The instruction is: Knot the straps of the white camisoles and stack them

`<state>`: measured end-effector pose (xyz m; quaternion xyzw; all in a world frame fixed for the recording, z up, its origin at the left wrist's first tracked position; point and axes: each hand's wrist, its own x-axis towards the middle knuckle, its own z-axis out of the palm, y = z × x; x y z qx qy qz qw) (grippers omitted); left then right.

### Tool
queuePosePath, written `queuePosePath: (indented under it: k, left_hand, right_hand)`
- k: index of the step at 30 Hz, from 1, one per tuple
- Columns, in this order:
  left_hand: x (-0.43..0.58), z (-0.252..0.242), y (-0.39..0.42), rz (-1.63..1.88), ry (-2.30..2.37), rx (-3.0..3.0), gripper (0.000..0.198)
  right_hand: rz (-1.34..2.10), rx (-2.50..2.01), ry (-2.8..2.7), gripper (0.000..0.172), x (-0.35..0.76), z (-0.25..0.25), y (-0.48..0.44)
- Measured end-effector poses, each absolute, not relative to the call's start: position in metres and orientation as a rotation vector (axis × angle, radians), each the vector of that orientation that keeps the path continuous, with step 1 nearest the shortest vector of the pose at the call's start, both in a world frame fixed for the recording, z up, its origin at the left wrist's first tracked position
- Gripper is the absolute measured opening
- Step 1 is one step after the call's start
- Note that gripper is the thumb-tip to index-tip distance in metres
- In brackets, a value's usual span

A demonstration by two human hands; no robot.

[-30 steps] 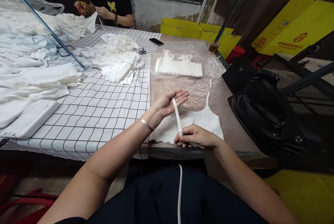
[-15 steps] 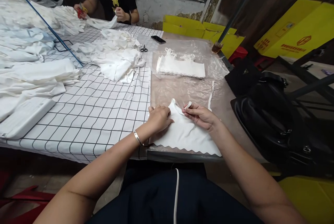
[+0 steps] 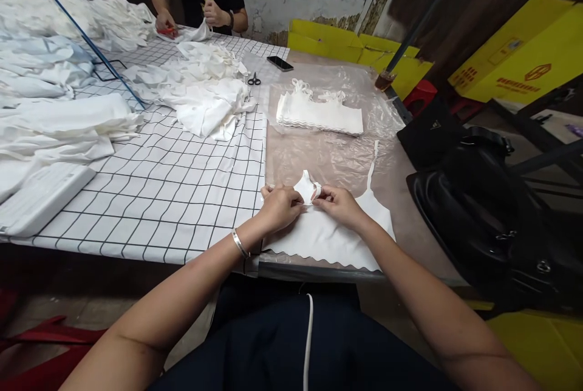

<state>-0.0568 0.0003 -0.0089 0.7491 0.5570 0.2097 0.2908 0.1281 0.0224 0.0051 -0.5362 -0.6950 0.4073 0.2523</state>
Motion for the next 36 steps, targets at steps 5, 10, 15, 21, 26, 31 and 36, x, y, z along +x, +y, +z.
queuePosePath:
  k: [5, 10, 15, 21, 26, 31, 36]
  left_hand:
    - [-0.056, -0.005, -0.003, 0.587, 1.483, 1.976, 0.012]
    - [-0.054, -0.004, -0.006, 0.595, 1.474, 1.962, 0.012]
    - [-0.055, -0.007, -0.007, 0.641, 1.490, 1.893, 0.013]
    - [-0.056, -0.005, -0.007, 0.659, 1.483, 1.858, 0.011]
    - [-0.055, -0.006, -0.007, 0.663, 1.502, 1.858, 0.010]
    - [-0.053, -0.011, -0.007, 0.677, 1.531, 1.850, 0.012]
    - [-0.053, -0.010, -0.008, 0.702, 1.533, 1.834, 0.011]
  right_hand:
    - [1.086, -1.421, -1.935, 0.006, 0.124, 0.003, 0.020]
    - [1.185, -1.397, -1.893, 0.006, 0.118, 0.003, 0.018]
    - [1.181, -1.441, -1.797, 0.011, 0.120, 0.003, 0.019]
    - [1.176, -1.418, -1.824, 0.013, 0.125, -0.003, 0.018]
    - [1.167, -1.374, -1.848, 0.014, 0.123, -0.006, 0.014]
    - [1.117, -1.381, -1.858, 0.014, 0.123, -0.010, 0.014]
    - [1.078, -1.384, -1.838, 0.013, 0.123, -0.013, 0.012]
